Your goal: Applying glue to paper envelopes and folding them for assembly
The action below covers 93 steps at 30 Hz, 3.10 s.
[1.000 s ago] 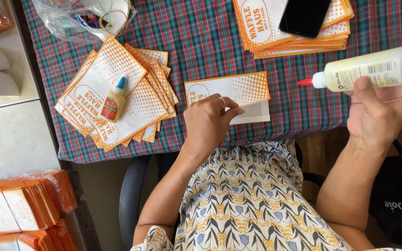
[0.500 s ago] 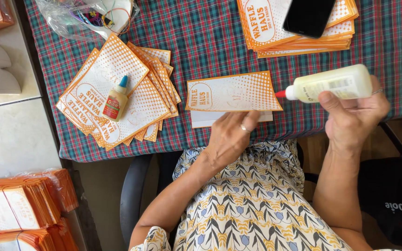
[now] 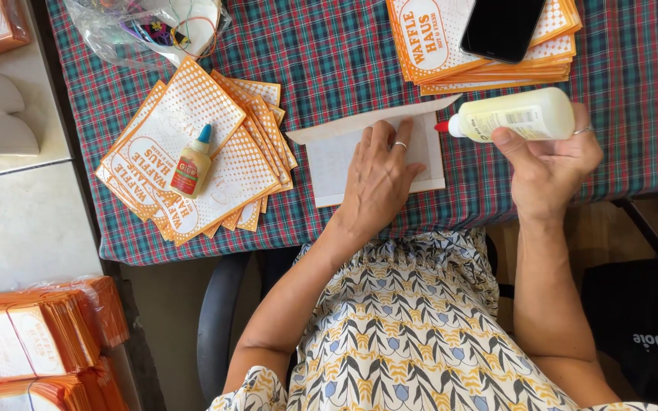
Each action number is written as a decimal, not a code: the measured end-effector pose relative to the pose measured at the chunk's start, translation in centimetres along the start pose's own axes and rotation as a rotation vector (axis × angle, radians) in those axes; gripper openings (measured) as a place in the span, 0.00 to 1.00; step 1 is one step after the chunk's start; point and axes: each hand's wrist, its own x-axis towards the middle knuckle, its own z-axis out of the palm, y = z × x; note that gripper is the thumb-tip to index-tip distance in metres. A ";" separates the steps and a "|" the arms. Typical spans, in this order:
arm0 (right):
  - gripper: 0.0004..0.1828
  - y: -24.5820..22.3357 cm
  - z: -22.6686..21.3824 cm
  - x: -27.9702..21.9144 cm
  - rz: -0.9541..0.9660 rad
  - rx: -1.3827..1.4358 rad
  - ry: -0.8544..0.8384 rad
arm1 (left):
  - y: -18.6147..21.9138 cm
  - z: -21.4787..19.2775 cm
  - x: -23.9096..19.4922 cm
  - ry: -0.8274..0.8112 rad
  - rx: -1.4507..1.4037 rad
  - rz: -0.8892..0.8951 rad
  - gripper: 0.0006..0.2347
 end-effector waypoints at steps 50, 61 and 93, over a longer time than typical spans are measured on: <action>0.21 -0.9 -0.4 -6.2 0.140 -0.146 -0.092 | -5.2 -2.9 1.6 -0.369 -0.478 0.190 0.17; 0.17 -2.8 9.1 -7.9 0.164 0.125 -0.250 | -7.1 -3.9 3.4 -0.479 -0.635 0.206 0.19; 0.22 0.1 -7.2 2.2 -0.244 -0.925 -0.183 | 3.6 -4.1 -7.7 0.019 -0.231 0.357 0.11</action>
